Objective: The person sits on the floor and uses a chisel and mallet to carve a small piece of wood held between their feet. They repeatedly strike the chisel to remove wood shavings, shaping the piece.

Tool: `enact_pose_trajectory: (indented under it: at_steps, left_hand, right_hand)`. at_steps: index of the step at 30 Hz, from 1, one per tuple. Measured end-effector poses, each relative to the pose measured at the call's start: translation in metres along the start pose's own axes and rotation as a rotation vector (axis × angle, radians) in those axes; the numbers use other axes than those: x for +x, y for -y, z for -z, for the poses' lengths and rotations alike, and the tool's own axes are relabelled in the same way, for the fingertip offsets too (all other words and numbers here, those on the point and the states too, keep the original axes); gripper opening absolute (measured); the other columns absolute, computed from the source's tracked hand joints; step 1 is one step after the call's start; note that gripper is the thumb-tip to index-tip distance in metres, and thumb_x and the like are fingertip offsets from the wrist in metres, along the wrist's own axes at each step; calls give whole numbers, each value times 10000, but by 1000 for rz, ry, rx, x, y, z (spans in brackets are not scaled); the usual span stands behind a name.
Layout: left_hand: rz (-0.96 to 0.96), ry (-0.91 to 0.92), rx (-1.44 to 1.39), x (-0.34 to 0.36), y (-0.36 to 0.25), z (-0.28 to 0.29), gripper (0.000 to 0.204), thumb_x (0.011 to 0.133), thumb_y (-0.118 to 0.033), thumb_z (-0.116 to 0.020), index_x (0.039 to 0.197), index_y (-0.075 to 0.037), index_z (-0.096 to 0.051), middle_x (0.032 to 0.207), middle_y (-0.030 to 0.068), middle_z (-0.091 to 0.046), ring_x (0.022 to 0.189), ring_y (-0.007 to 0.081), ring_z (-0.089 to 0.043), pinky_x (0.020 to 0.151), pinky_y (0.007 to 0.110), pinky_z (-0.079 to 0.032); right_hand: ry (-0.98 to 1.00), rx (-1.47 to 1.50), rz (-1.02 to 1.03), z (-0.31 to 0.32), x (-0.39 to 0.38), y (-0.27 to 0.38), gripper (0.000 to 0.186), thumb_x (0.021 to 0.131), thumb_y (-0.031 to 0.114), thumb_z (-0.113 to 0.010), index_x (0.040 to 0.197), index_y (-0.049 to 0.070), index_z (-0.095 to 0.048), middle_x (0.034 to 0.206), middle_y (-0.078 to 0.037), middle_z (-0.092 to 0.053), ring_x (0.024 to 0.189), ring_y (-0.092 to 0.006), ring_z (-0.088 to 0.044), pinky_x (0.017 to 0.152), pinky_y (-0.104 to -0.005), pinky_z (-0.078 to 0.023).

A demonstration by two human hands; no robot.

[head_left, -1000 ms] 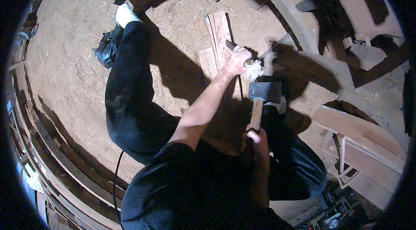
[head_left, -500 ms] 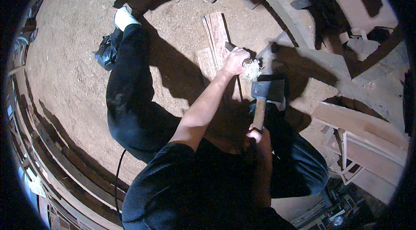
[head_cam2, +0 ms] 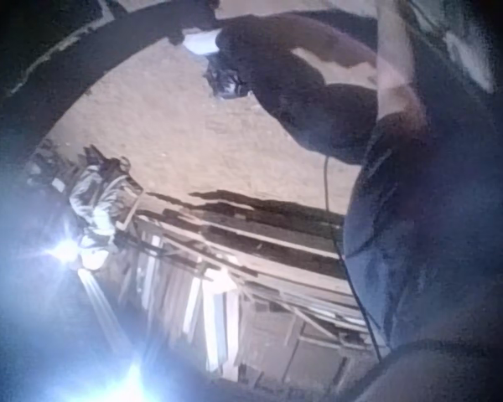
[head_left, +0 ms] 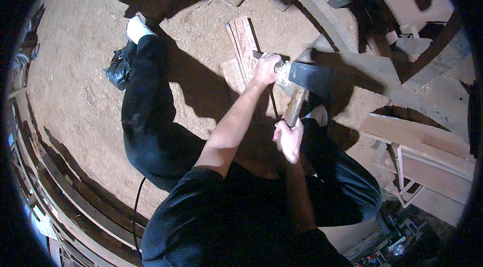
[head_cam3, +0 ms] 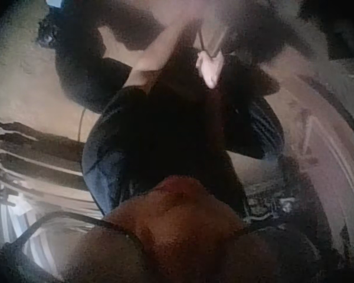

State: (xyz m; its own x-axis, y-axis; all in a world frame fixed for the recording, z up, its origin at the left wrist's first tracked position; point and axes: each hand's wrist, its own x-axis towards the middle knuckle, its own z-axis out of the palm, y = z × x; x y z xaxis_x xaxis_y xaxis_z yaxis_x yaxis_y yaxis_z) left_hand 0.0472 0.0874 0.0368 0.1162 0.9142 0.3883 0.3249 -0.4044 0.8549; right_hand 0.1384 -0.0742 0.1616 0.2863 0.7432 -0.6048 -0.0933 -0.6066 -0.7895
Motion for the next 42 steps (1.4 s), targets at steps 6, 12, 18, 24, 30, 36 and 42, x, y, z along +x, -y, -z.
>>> enact_pose_trajectory:
  at_steps: [6, 12, 18, 24, 30, 36, 42]
  left_hand:
    - [3, -17, 30, -4, 0, -2, 181, 568, -160, -623, 647, -75, -485, 637, 123, -513, 673, 309, -531, 638, 387, -402]
    - [-33, 5, 52, -1, 6, -3, 181, 576, -164, -626, 643, -73, -485, 638, 124, -516, 668, 315, -527, 626, 395, -408]
    - [-13, 6, 39, -5, 4, 0, 211, 578, -169, -634, 597, -67, -450, 619, 118, -496, 660, 318, -525, 613, 394, -394]
    - [-49, 52, 78, -2, 2, -1, 221, 590, -209, -624, 589, -76, -448, 605, 118, -505, 647, 313, -525, 619, 394, -400]
    - [-6, -8, 71, -2, 7, 3, 215, 589, -204, -630, 599, -73, -460, 615, 126, -513, 655, 316, -532, 617, 401, -408]
    - [-15, 41, 58, -1, 3, 0, 190, 583, -179, -624, 620, -69, -473, 631, 126, -521, 677, 320, -534, 637, 397, -409]
    - [-23, 42, 73, -12, 14, -2, 211, 574, -182, -629, 600, -72, -451, 622, 119, -512, 667, 311, -531, 628, 383, -400]
  right_hand:
    - [121, 206, 79, 4, -15, 1, 136, 700, -2, -527, 819, 16, -463, 615, -68, -484, 418, -146, -475, 374, -275, -393]
    - [-37, 183, 95, 2, -7, -8, 155, 673, -2, -566, 809, 17, -494, 633, -49, -503, 447, -141, -482, 432, -272, -409]
    - [65, 267, 4, 15, 0, -17, 187, 663, -19, -553, 830, 24, -480, 568, -41, -465, 389, -137, -441, 365, -272, -374]
    - [-18, 173, 78, 12, -13, 11, 150, 683, -12, -501, 817, 28, -447, 535, -56, -442, 388, -143, -432, 375, -295, -408]
    - [-20, 75, -61, 9, -7, 14, 161, 690, 1, -529, 836, 20, -465, 541, -38, -441, 386, -126, -433, 355, -260, -393]
    - [-125, 55, 67, 4, -12, 6, 163, 689, -54, -497, 833, 16, -466, 557, -40, -447, 383, -116, -424, 353, -252, -355]
    - [17, -16, -132, 5, -20, 37, 131, 719, -31, -494, 828, 30, -454, 559, -40, -447, 379, -114, -417, 351, -256, -368]
